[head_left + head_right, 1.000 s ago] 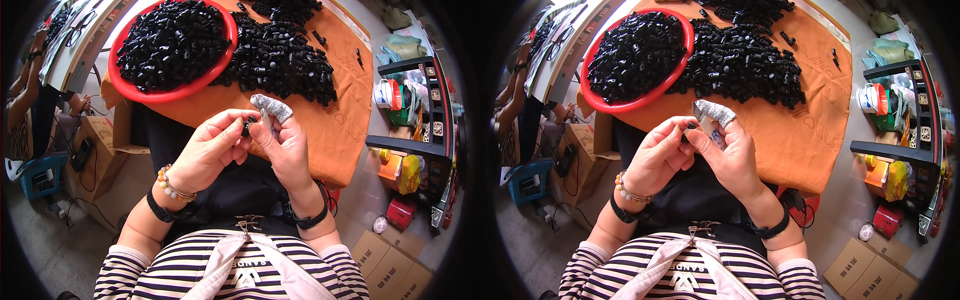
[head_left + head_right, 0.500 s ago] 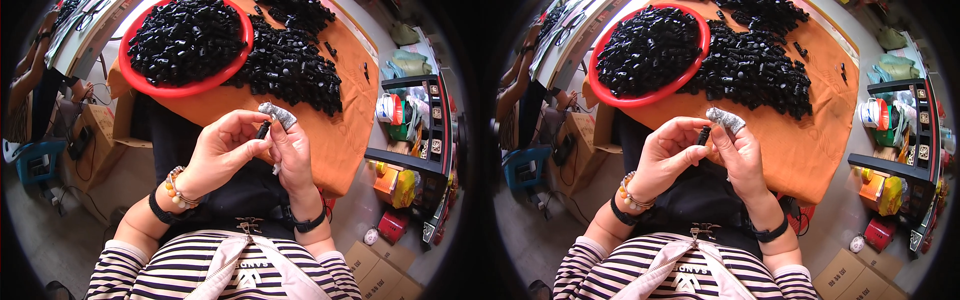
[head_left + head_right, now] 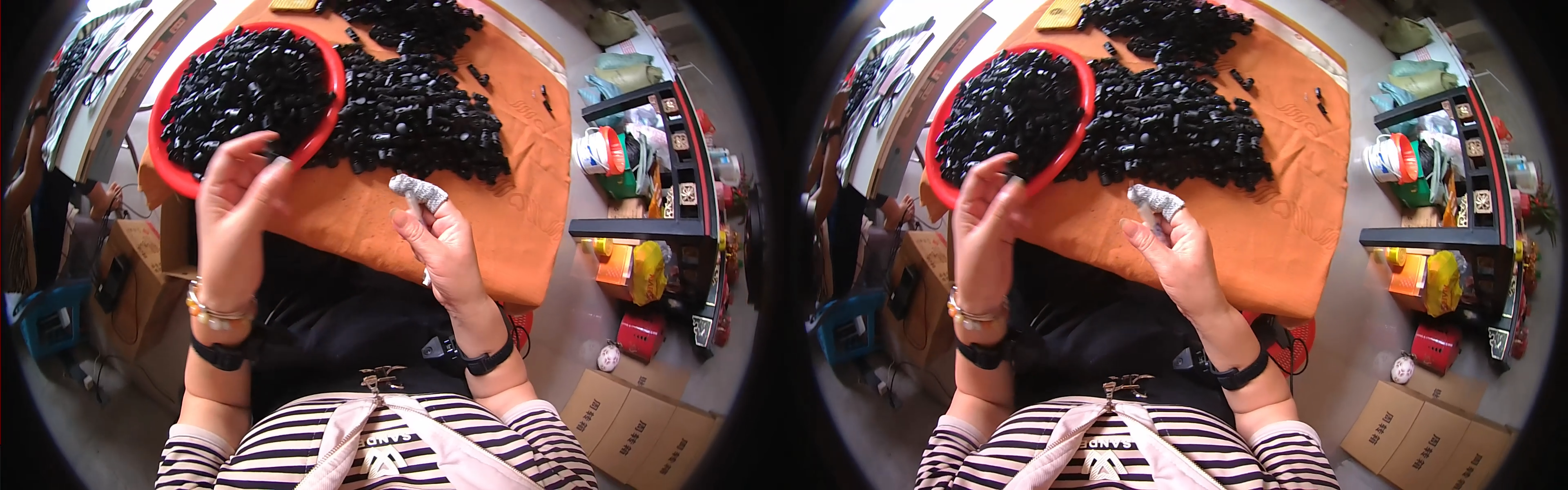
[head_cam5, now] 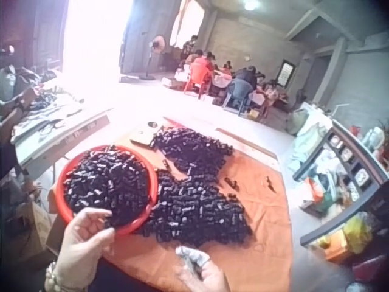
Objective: Inspecting and assembling small black plastic components at a work table.
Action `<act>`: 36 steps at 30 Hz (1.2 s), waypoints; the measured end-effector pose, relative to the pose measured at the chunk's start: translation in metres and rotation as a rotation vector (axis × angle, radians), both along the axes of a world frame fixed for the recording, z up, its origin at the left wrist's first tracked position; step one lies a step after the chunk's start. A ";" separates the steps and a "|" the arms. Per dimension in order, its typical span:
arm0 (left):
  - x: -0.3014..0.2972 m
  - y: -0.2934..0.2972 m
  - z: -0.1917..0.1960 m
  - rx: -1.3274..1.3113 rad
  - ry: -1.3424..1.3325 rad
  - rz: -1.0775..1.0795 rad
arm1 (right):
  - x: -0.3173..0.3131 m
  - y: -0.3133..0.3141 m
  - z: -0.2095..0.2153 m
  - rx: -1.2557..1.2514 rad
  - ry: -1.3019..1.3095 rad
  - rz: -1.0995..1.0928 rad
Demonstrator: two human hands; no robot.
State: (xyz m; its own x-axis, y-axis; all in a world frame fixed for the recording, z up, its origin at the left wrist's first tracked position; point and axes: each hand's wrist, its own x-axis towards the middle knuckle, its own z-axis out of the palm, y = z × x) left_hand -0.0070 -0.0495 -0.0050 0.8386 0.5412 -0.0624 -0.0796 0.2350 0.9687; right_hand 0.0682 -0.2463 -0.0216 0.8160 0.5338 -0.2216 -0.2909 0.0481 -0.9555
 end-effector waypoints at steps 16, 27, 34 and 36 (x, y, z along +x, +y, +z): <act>0.003 0.028 -0.004 -0.267 -0.139 -0.021 | 0.070 -0.075 -0.011 -0.205 -0.209 -0.515; -0.003 -0.032 -0.013 -0.279 0.112 -0.331 | 0.117 -0.101 -0.005 -0.135 -0.098 -0.356; -0.003 -0.039 -0.019 -0.174 0.089 -0.426 | 0.151 -0.079 0.007 -0.190 -0.207 -0.293; -0.002 -0.039 -0.023 -0.181 0.098 -0.435 | 0.163 -0.074 0.012 -0.258 -0.259 -0.359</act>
